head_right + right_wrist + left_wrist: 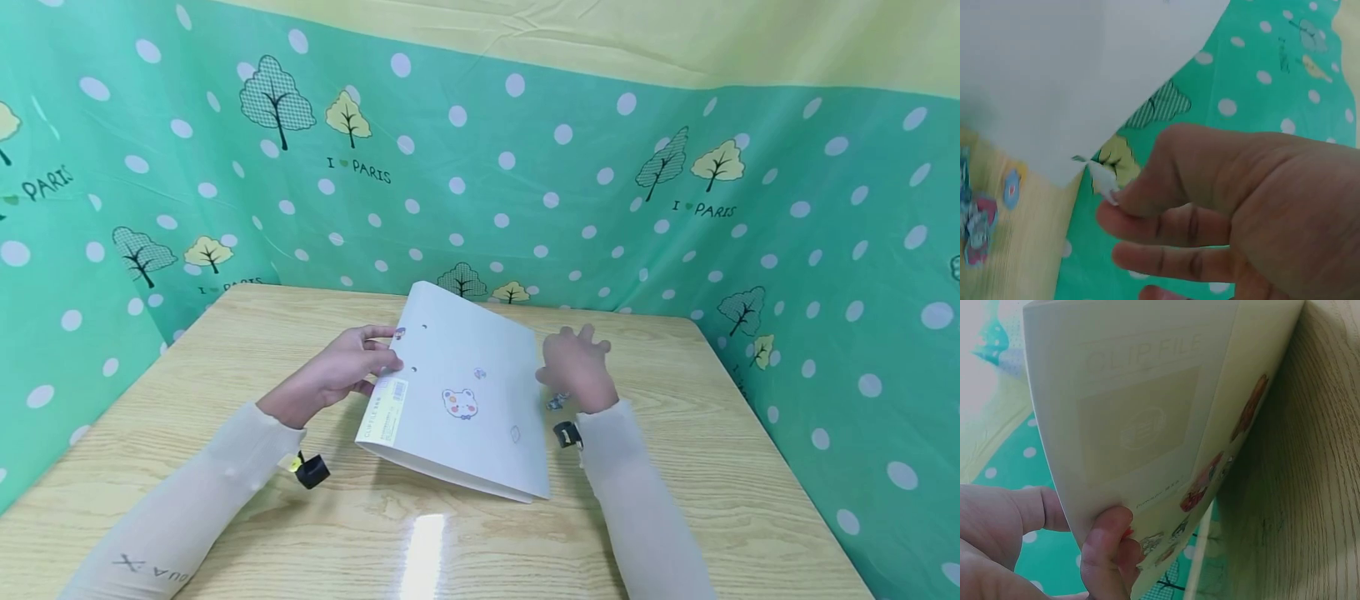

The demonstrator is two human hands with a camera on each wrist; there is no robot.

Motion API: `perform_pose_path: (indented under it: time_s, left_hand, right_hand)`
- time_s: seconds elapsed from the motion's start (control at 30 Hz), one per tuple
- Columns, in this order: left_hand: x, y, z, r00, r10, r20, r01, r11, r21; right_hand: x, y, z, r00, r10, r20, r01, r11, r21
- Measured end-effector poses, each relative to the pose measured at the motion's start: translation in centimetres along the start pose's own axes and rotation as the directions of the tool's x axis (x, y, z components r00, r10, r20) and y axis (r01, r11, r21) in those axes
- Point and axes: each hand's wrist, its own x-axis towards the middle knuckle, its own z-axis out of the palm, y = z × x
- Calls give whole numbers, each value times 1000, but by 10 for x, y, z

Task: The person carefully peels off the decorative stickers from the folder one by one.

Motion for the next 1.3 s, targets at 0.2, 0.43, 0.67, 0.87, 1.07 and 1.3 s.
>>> perform_pose_path:
  time_s: [0.2,0.43,0.67,0.87,1.07,1.3]
  left_hand:
    - [0,0,0,1000,-5,-5,5,1000,4]
    - [0,-1,0,1000,-3,-2,3,1000,0]
    - [0,0,1,1000,-4,1,4,1000,-8]
    - [0,0,1,1000,-2,7,3,1000,-12]
    - [0,1,1,1000,-4,6,4,1000,-8]
    - [0,1,1,1000,-11,4,11,1000,-3]
  right_hand:
    - [2,22,-2,990,117,77,-116,993,-23]
    - [12,27,11,977,163,134,-160,987,-36]
    - [19,16,22,981,133,141,-129,991,-37]
    - [20,12,29,986,107,130,-106,994,-17]
    - [22,13,30,987,82,138,-84,996,9]
    - [19,10,24,993,52,105,-55,998,24]
